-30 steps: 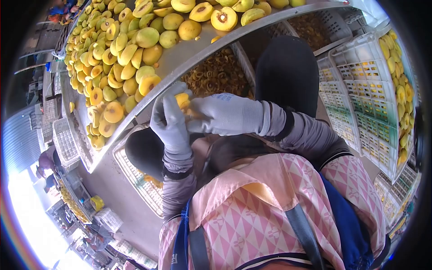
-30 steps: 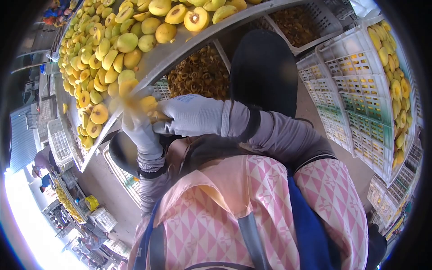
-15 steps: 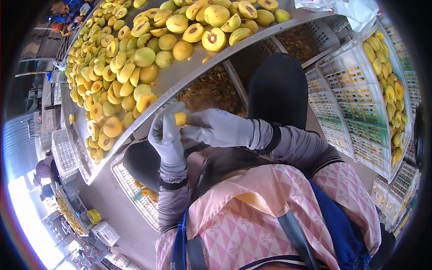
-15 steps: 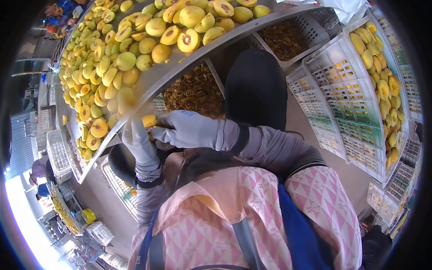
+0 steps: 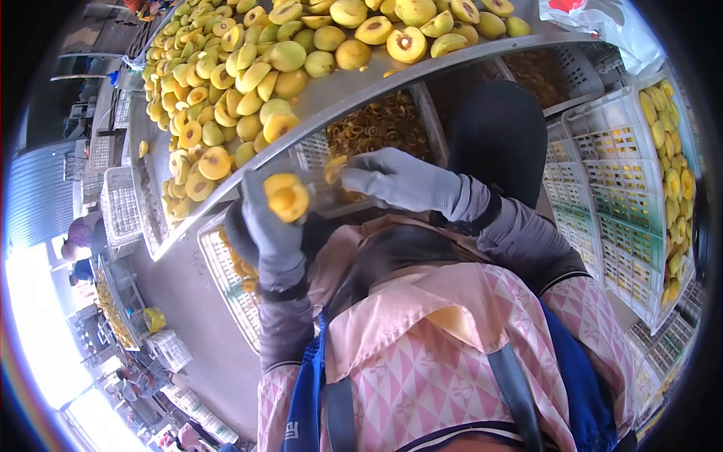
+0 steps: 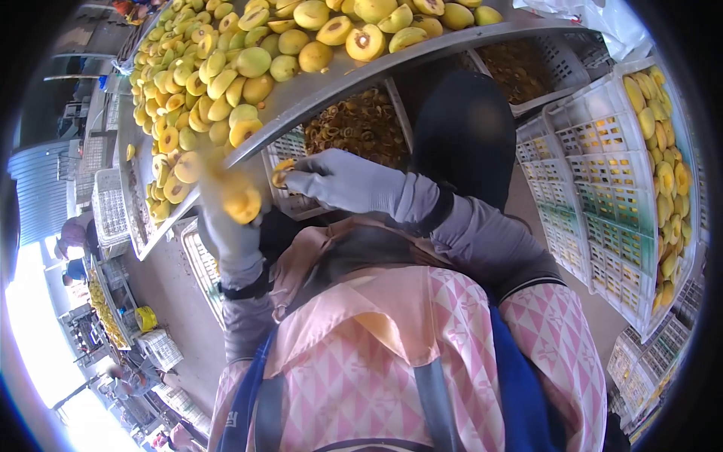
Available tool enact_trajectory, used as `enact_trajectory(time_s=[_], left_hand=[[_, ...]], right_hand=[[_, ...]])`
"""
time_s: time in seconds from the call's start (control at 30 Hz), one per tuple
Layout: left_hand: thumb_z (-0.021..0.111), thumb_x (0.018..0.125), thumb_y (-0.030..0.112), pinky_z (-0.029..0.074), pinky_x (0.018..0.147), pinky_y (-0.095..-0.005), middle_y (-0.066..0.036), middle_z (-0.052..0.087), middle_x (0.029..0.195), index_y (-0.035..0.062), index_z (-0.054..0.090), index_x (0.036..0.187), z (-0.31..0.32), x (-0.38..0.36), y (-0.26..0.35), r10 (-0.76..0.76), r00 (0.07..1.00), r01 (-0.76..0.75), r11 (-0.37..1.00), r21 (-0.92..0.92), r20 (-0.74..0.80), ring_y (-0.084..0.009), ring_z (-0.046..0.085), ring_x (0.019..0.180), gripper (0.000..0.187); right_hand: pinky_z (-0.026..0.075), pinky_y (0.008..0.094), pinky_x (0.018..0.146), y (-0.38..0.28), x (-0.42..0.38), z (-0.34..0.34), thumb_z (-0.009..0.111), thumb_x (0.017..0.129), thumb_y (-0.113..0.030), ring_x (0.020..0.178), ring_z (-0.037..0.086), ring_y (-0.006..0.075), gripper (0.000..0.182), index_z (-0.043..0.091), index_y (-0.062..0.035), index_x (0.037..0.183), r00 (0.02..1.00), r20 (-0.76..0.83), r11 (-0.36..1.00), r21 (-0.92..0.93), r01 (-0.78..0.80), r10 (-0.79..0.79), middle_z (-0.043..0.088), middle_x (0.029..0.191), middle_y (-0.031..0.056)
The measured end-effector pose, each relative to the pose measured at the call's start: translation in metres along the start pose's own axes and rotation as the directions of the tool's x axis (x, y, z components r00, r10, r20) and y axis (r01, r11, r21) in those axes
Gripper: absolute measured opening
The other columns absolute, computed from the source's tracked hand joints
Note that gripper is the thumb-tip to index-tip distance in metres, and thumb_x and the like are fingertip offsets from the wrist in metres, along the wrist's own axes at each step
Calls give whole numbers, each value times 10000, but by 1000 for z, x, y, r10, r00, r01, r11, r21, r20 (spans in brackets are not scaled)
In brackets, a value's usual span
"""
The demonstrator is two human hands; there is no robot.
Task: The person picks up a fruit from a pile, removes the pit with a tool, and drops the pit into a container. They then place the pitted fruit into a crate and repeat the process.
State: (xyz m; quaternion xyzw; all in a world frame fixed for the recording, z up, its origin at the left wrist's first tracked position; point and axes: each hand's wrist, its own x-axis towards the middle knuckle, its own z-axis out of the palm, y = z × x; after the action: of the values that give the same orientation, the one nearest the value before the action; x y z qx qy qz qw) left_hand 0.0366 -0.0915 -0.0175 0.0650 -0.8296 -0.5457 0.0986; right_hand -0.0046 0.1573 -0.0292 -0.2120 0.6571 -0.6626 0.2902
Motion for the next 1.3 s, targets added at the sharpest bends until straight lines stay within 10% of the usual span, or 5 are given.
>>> enact_trajectory(time_s=[0.33,0.7,0.93,1.1,1.3], left_hand=[[668,937,110,513,889,-356,-116,687,1090,7,704,1145,-173,16,-27,160,984,-28,564,826,-75,-212,640,1008,235],[671,921,177,550,911,-389,-121,645,1272,131,542,1420,3,221,-4,284,855,-515,552,656,433,-305,671,1077,518],[586,1000,134,537,588,-249,-126,670,1101,-38,450,1391,24,118,46,-164,945,232,946,-227,282,-189,687,728,449],[548,1003,89,499,977,-315,-149,633,1233,-31,453,1414,48,53,48,-66,928,285,761,-583,367,-226,625,1121,438],[403,1079,251,448,1055,-360,-163,613,1286,-22,510,1370,65,33,64,219,965,-224,975,16,146,-240,595,1168,413]], right_hand=[[545,464,713,24,-6,10,654,954,-296,817,694,378,313,577,-47,1128,967,-69,731,-669,138,-246,700,870,178],[506,483,664,5,-1,1,645,980,-305,799,668,428,350,554,-2,1127,949,-229,876,-474,86,-217,652,838,241],[507,477,671,-9,17,0,612,1004,-257,794,659,418,293,573,-13,1161,815,-414,914,-206,348,-404,664,883,218],[516,453,684,-9,19,4,618,1004,-202,848,668,426,273,554,8,1167,848,-410,938,-234,257,-335,665,898,215],[499,467,597,-9,14,11,614,994,-153,744,662,413,212,527,-5,1119,783,-406,843,-467,265,-471,635,826,200]])
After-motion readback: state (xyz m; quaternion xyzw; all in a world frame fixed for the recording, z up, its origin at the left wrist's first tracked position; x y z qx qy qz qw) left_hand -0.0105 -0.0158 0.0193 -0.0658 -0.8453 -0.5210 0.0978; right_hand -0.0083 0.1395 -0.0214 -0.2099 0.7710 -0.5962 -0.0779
